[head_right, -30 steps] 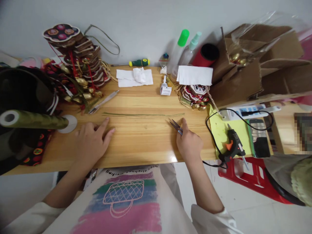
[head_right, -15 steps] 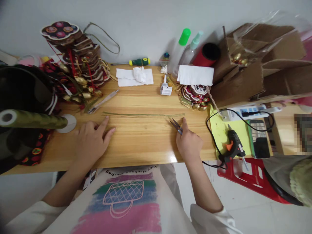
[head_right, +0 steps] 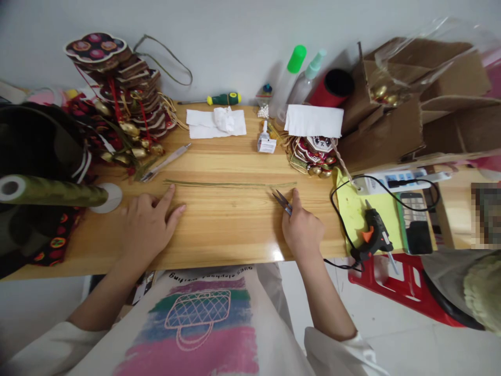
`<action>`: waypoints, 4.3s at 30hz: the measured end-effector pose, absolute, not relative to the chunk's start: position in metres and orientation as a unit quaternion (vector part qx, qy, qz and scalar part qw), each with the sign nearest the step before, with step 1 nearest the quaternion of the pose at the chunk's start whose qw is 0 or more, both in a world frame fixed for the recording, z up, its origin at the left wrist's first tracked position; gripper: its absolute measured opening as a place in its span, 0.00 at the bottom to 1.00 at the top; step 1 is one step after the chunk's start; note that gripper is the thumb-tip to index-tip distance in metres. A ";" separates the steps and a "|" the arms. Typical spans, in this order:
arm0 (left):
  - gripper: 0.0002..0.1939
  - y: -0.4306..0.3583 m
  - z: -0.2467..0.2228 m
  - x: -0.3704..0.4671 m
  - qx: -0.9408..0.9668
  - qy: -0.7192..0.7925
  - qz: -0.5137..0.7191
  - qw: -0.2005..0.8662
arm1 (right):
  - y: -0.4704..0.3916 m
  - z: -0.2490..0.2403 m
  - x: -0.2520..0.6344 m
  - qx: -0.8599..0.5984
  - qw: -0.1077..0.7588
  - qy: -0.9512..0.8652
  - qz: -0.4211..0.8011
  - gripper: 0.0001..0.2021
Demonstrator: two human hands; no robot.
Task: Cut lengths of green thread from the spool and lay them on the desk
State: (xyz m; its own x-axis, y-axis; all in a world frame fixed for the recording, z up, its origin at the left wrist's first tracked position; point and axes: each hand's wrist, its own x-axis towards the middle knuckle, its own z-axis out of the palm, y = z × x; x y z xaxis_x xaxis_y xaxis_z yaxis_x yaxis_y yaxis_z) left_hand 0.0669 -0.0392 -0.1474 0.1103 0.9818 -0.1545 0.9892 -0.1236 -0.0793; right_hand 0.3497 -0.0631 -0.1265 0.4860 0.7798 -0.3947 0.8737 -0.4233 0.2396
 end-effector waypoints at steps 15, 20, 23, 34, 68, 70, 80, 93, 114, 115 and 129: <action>0.29 -0.040 -0.149 0.067 0.745 0.663 -0.063 0.038 | -0.064 -0.129 0.349 0.840 0.198 0.495 -0.103 0.30; 0.30 -0.040 -0.149 0.067 0.749 0.658 -0.067 0.027 | -0.064 -0.130 0.349 0.843 0.193 0.491 -0.103 0.30; 0.30 -0.041 -0.150 0.066 0.752 0.655 -0.065 0.018 | -0.064 -0.131 0.350 0.844 0.190 0.491 -0.103 0.30; 0.31 -0.041 -0.152 0.067 0.747 0.661 -0.066 0.022 | -0.065 -0.131 0.349 0.840 0.190 0.498 -0.104 0.31; 0.32 -0.039 -0.150 0.071 0.748 0.655 -0.102 -0.009 | -0.053 -0.128 0.340 0.848 0.196 0.478 -0.118 0.31; 0.32 -0.039 -0.149 0.072 0.749 0.655 -0.102 -0.007 | -0.053 -0.127 0.339 0.848 0.194 0.478 -0.120 0.31; 0.31 -0.040 -0.149 0.073 0.747 0.658 -0.091 -0.005 | -0.056 -0.129 0.339 0.849 0.183 0.485 -0.104 0.30; 0.29 -0.042 -0.151 0.072 0.747 0.663 -0.052 0.006 | -0.065 -0.137 0.339 0.865 0.104 0.483 -0.086 0.29; 0.28 -0.047 -0.155 0.069 0.743 0.669 0.028 -0.006 | -0.087 -0.159 0.335 0.896 -0.180 0.403 -0.047 0.25; 0.27 -0.047 -0.156 0.068 0.744 0.667 0.038 -0.009 | -0.087 -0.160 0.336 0.894 -0.197 0.401 -0.036 0.24; 0.16 -0.042 -0.168 0.060 0.750 0.645 0.143 -0.011 | -0.082 -0.172 0.343 0.912 -0.216 0.348 0.038 0.20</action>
State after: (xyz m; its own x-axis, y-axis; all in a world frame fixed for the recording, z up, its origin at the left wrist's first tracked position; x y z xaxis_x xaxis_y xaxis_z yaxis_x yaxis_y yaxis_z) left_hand 0.0602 -0.0418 -0.1678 0.1264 0.9653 0.2287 0.9715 -0.1670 0.1681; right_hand 0.3428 -0.0822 -0.1716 0.7554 0.6177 0.2188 0.6502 -0.6653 -0.3667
